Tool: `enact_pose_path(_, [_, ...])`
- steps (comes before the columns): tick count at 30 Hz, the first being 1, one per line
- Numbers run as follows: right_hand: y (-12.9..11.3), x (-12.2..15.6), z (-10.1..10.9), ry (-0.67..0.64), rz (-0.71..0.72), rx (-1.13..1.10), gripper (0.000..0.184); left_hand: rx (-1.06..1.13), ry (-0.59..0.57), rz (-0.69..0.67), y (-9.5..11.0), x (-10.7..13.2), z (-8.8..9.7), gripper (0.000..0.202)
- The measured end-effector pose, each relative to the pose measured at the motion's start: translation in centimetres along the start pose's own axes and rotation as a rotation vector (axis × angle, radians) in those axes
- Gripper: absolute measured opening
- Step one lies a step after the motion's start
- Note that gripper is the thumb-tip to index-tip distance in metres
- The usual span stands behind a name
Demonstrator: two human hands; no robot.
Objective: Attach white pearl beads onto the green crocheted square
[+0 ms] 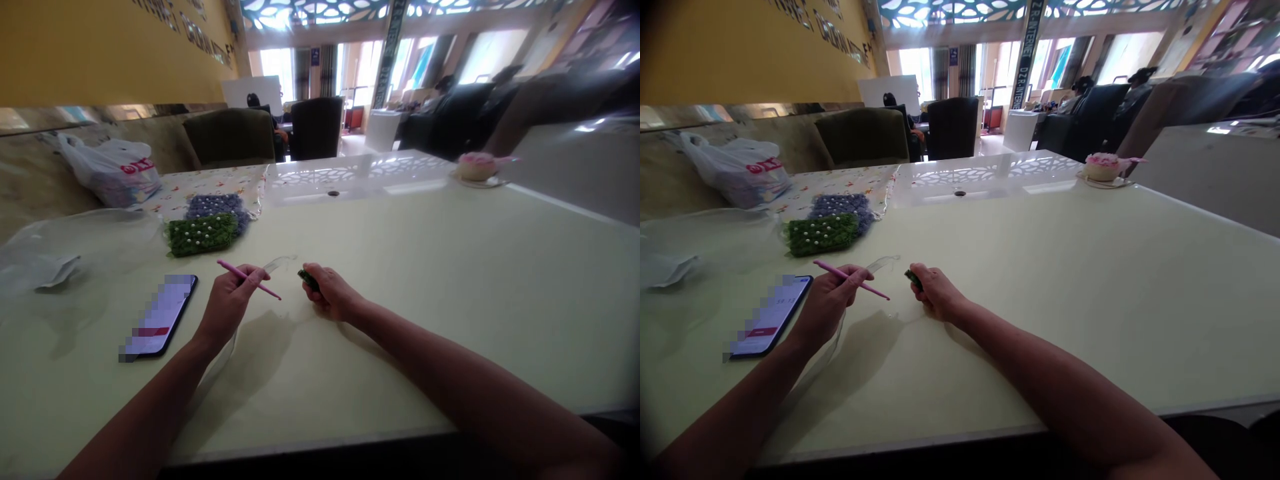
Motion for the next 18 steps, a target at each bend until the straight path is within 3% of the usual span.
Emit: enact_pose_path(18, [0.34, 0.23, -0.5, -0.046, -0.035, -0.036, 0.039, 0.141, -0.06, 0.056, -0.64, 0.25, -0.76, 0.031])
Point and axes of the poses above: each hand's wrist, its own x-axis away from the middle knuckle, its own z-axis out of the back of the hand, y = z × x, the point moved 3 cm from there along -x, towards the middle knuckle, and after that the axes turned 3 degrees about z, right-handed, at the moved point
